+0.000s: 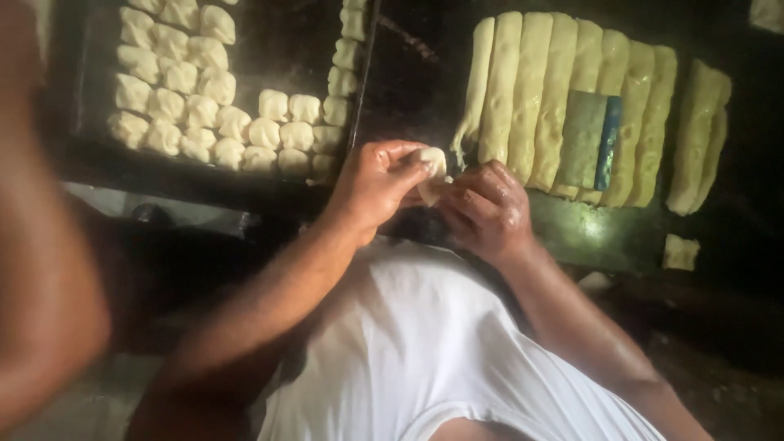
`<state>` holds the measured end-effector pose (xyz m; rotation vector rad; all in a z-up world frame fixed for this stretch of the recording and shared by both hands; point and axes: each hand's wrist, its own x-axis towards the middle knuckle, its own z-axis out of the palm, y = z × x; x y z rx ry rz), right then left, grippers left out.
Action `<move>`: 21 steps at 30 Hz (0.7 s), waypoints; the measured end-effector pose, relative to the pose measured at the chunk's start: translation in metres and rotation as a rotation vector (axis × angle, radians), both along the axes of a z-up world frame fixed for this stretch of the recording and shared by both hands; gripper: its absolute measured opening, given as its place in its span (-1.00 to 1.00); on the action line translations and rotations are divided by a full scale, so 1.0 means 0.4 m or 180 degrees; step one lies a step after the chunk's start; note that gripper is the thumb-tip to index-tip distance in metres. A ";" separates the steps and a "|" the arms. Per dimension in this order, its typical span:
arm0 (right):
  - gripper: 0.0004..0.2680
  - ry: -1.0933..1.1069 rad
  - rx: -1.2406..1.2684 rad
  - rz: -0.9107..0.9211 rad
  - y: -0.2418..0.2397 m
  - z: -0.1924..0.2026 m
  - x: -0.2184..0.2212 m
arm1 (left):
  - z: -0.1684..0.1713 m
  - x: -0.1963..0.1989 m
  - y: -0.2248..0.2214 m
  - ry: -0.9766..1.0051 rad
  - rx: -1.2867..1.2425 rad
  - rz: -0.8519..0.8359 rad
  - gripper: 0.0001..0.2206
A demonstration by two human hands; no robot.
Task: The person is seen cutting and shaping small pieces of dough on a work surface in a bakery.
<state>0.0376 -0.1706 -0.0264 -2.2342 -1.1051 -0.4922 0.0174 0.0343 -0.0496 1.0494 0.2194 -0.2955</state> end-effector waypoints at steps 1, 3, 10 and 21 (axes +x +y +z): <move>-0.78 -0.0081 -0.0100 0.0237 -0.007 -0.005 0.014 | -0.003 -0.005 -0.001 -0.0256 0.0382 0.0061 -0.78; -0.83 -0.0189 -0.0168 0.0509 0.009 0.001 0.051 | 0.025 -0.001 0.023 -0.0531 0.0798 0.0158 -0.79; -0.78 0.0780 -0.0251 0.0250 0.094 0.093 0.094 | 0.079 -0.014 0.057 -0.0999 0.2650 -0.0065 -0.74; -0.81 0.2283 -0.1653 -0.0658 0.177 0.019 0.249 | 0.066 0.001 0.184 -0.1752 0.1720 0.1128 -0.53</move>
